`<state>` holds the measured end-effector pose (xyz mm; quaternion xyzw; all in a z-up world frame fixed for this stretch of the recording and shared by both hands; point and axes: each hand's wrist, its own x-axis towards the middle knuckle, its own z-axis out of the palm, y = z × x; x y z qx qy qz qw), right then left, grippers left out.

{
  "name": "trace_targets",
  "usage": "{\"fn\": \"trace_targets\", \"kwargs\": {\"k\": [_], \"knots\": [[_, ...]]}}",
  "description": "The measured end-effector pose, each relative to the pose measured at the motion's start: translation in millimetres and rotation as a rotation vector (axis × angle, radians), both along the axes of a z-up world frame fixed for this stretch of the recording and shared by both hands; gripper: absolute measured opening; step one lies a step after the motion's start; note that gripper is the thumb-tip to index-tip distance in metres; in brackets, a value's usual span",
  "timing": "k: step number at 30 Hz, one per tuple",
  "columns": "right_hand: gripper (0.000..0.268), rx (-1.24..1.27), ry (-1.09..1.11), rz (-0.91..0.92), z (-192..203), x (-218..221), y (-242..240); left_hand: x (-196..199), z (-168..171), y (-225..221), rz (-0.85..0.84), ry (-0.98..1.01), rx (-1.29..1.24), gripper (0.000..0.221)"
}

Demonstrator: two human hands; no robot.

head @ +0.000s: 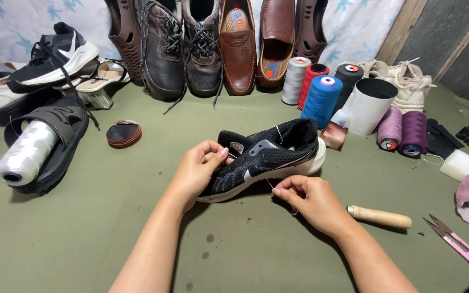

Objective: Hand-stitching the upper of a black sneaker to its white sole using a needle and thread on a repair bench.

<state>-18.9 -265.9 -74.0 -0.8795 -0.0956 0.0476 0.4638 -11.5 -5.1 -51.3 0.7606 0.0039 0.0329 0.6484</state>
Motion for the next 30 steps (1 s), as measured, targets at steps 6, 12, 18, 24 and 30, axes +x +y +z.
{"fn": "trace_targets", "kwargs": {"k": [6,12,18,24,30], "knots": [[0.014,0.045,0.007,0.008,5.9,-2.9,0.8,4.5,-6.2,3.6,0.001,-0.005,-0.056,0.019],[0.014,0.432,-0.178,0.109,-16.2,9.2,-4.6,1.7,1.3,-3.1,0.036,0.018,0.023,0.015],[0.024,0.633,-0.063,0.183,8.6,-10.9,5.0,7.6,2.2,-3.2,0.020,0.066,0.153,0.011],[0.025,0.571,-0.041,0.185,-6.1,-1.1,0.7,10.0,9.3,-6.8,0.025,0.105,0.196,0.014],[0.024,0.567,-0.046,0.197,-6.4,-1.5,1.0,9.8,7.5,-6.6,0.039,0.108,0.230,0.013]]}}
